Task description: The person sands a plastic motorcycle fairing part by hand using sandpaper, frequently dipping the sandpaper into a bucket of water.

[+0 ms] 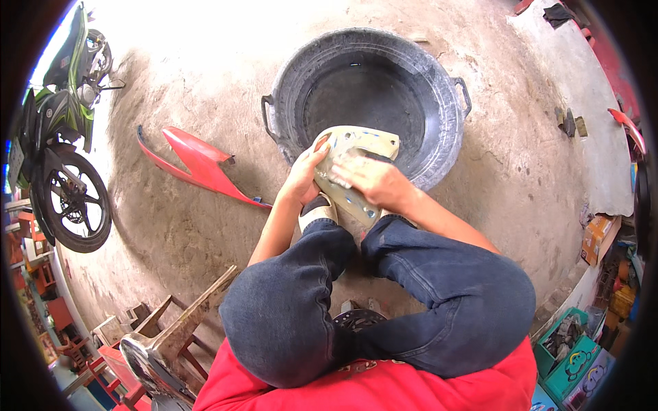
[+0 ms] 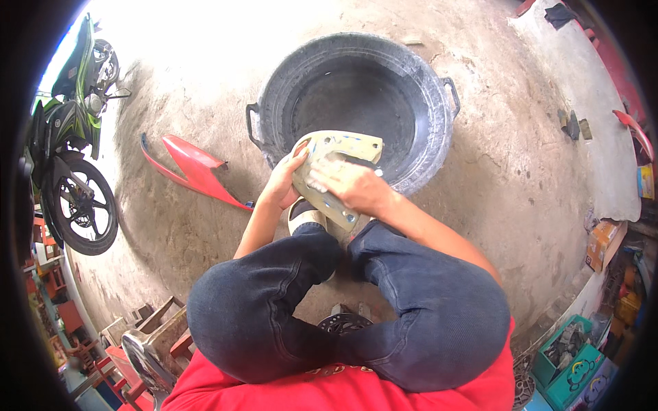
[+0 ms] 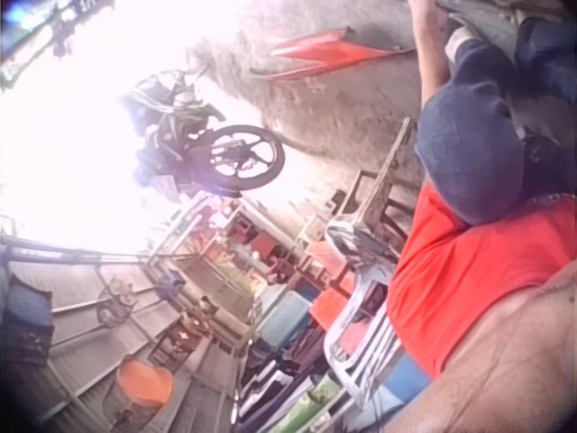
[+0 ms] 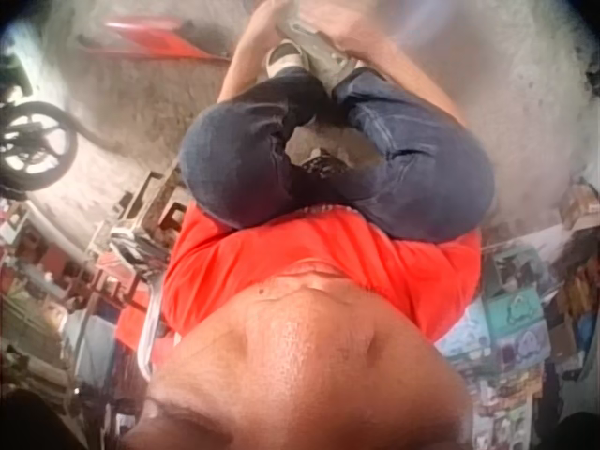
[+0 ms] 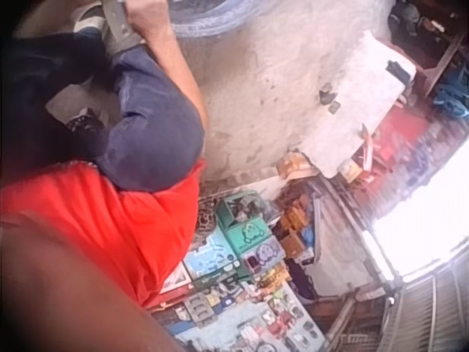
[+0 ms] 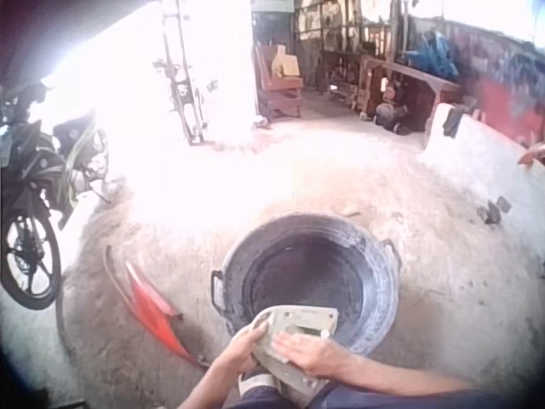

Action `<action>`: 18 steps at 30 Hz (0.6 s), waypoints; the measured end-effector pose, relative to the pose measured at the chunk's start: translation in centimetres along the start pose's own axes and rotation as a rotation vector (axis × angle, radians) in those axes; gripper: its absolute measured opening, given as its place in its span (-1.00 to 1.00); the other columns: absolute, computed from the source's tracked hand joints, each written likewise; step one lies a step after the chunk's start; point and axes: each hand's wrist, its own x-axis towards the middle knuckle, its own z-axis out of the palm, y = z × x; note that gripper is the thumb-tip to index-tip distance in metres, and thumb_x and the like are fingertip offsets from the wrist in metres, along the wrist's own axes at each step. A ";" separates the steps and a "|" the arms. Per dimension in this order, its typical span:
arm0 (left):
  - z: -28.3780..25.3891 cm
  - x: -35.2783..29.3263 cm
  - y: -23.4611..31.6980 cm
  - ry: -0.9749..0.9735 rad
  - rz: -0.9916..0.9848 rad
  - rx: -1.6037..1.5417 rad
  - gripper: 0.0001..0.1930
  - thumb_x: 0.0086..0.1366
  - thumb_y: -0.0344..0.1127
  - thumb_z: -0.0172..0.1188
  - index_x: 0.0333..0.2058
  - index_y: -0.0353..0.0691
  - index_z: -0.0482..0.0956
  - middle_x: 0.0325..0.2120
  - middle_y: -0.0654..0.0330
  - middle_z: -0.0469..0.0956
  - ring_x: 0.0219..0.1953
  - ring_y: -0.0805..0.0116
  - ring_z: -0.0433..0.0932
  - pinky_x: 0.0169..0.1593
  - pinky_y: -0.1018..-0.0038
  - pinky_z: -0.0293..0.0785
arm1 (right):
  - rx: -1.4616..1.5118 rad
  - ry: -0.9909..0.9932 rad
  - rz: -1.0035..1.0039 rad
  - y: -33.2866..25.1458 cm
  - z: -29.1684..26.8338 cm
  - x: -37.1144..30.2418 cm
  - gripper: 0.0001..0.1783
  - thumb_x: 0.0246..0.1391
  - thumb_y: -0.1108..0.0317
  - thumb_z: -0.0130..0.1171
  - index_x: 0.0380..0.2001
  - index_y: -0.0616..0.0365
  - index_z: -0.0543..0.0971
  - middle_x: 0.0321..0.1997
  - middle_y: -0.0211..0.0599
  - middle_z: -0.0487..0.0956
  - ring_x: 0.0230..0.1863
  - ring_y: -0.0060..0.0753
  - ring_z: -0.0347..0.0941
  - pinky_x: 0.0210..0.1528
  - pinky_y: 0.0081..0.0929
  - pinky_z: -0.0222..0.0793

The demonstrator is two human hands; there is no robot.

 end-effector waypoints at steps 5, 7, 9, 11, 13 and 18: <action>0.0 -0.3 0.1 -0.004 -0.024 -0.032 -0.41 0.53 -0.24 0.09 0.44 -0.27 0.21 0.35 0.08 0.40 0.34 0.22 0.44 0.38 0.20 0.42 | 0.010 0.122 0.328 4.2 -0.8 0.0 -0.56 0.14 0.39 0.14 0.10 0.15 0.67 0.12 -0.13 0.70 0.09 -0.16 0.68 0.21 -0.19 0.57; 0.2 -0.2 0.2 -0.008 0.001 -0.024 -0.41 0.53 -0.24 0.09 0.43 -0.27 0.22 0.34 0.09 0.41 0.34 0.22 0.44 0.38 0.20 0.41 | -0.059 0.094 0.186 2.1 -0.1 0.0 -0.56 0.16 0.39 0.13 0.11 0.15 0.67 0.13 -0.11 0.69 0.10 -0.14 0.67 0.22 -0.18 0.56; 0.2 -0.3 0.2 -0.028 0.020 -0.029 -0.41 0.53 -0.23 0.10 0.43 -0.27 0.22 0.34 0.10 0.40 0.35 0.23 0.43 0.39 0.21 0.40 | 0.003 0.037 0.030 -1.3 -0.4 0.5 -0.55 0.17 0.39 0.12 0.12 0.14 0.66 0.16 -0.08 0.68 0.18 -0.14 0.63 0.26 -0.16 0.52; 0.0 -0.3 0.3 -0.017 0.009 -0.028 -0.40 0.53 -0.22 0.10 0.44 -0.27 0.21 0.35 0.10 0.39 0.35 0.24 0.43 0.38 0.22 0.40 | -0.080 -0.004 0.076 1.0 -1.0 0.2 -0.57 0.17 0.39 0.12 0.11 0.14 0.66 0.15 -0.09 0.68 0.20 -0.15 0.61 0.28 -0.17 0.51; 0.4 -0.3 0.1 -0.016 -0.004 -0.030 -0.40 0.54 -0.22 0.10 0.44 -0.26 0.20 0.36 0.10 0.37 0.35 0.24 0.43 0.38 0.23 0.41 | -0.064 0.116 0.279 3.8 -1.5 0.0 -0.60 0.14 0.39 0.14 0.05 0.14 0.68 0.09 -0.12 0.70 0.22 -0.15 0.60 0.32 -0.21 0.46; 0.0 -0.1 0.0 0.024 0.034 0.018 -0.39 0.53 -0.20 0.11 0.44 -0.26 0.21 0.34 0.09 0.40 0.36 0.22 0.42 0.40 0.18 0.37 | -0.044 0.034 0.007 -0.8 -0.6 0.1 -0.54 0.12 0.38 0.17 0.12 0.17 0.64 0.15 -0.05 0.67 0.18 -0.07 0.62 0.25 -0.22 0.53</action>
